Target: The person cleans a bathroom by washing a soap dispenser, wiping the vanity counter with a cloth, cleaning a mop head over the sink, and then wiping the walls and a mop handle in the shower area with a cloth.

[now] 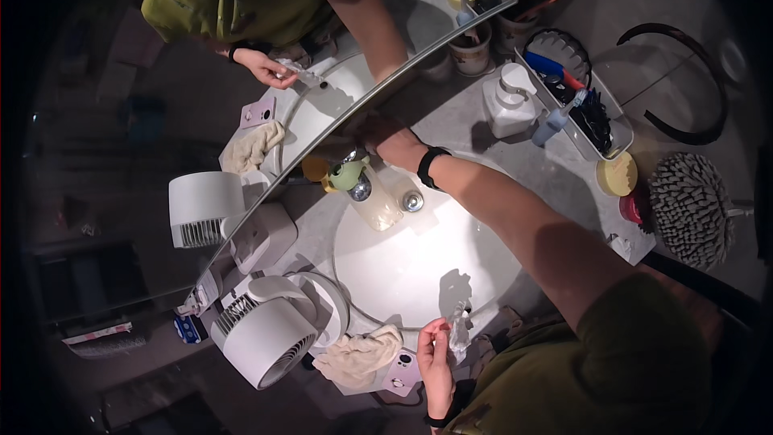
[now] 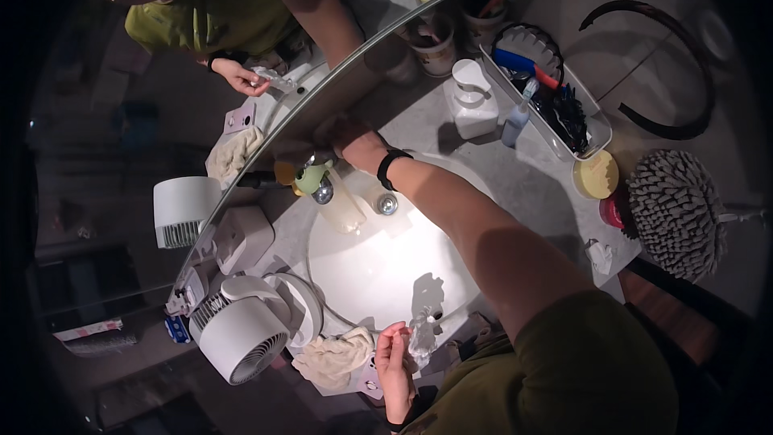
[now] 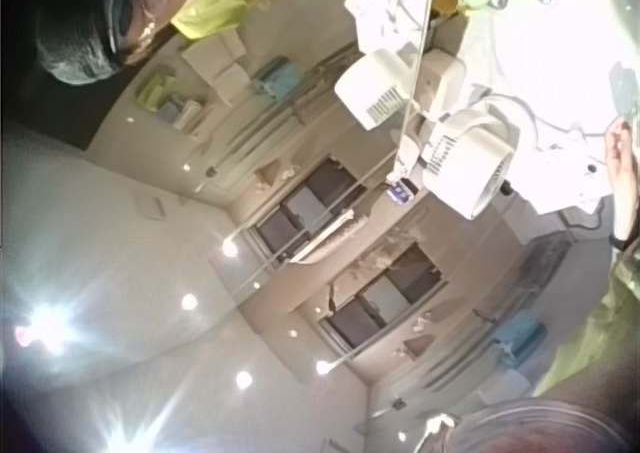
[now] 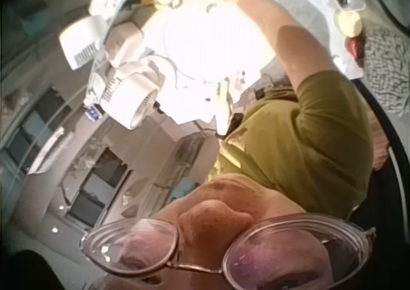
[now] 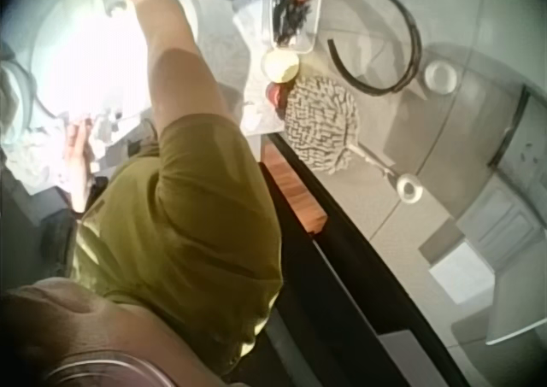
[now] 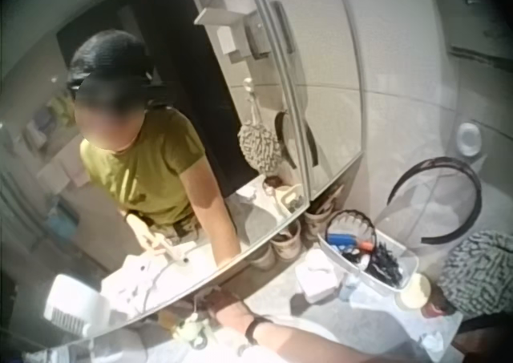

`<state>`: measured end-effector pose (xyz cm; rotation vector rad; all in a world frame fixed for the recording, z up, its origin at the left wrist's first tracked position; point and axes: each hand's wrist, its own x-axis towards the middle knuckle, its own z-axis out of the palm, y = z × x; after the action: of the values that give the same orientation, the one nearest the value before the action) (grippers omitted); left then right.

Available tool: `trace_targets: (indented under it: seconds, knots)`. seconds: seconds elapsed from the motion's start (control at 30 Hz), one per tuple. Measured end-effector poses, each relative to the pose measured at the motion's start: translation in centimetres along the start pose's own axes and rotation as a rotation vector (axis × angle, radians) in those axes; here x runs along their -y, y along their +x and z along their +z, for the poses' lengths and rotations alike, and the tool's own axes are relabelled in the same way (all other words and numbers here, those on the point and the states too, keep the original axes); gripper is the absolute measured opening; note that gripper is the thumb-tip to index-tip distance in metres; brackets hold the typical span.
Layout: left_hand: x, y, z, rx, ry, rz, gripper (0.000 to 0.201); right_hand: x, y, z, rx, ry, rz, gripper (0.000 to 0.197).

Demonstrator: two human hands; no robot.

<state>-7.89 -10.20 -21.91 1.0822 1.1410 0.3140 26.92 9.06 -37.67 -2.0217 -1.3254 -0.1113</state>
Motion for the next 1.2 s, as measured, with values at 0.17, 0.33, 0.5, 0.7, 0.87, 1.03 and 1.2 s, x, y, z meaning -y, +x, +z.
trace_targets:
  seconds: [0.17,0.33,0.5,0.7,0.87,1.03,1.2]
  knots:
    - [-1.2,-0.6,0.2,-0.015,0.023,0.012,0.021,-2.0,-1.6,-0.8,-0.225,-0.125,-0.039,0.025]
    - [-0.3,-1.9,-1.6,-0.071,-0.018,-0.006,0.021,-4.1,-2.6,-2.8,-0.017,-0.291,0.214,0.025]
    - [0.8,-1.8,-1.5,-0.035,-0.035,0.031,0.021,-0.3,-7.5,-0.7,0.023,-0.606,0.175,0.036]
    - [-1.1,-1.1,-0.8,0.016,-0.004,0.06,0.022,1.3,-11.8,-4.7,0.1,-0.455,0.03,0.047]
    - [-0.7,-0.4,-1.0,0.04,0.0,0.09,0.022,-1.0,-14.4,-7.1,0.135,-0.693,0.283,0.048]
    - [-1.3,-0.9,-0.8,0.028,-0.002,0.094,0.022,1.3,-11.8,-8.7,0.044,-0.65,0.255,0.027]
    - [-1.7,0.5,1.1,0.091,0.013,0.094,0.021,3.2,-15.0,-15.3,0.038,-0.105,0.266,0.029]
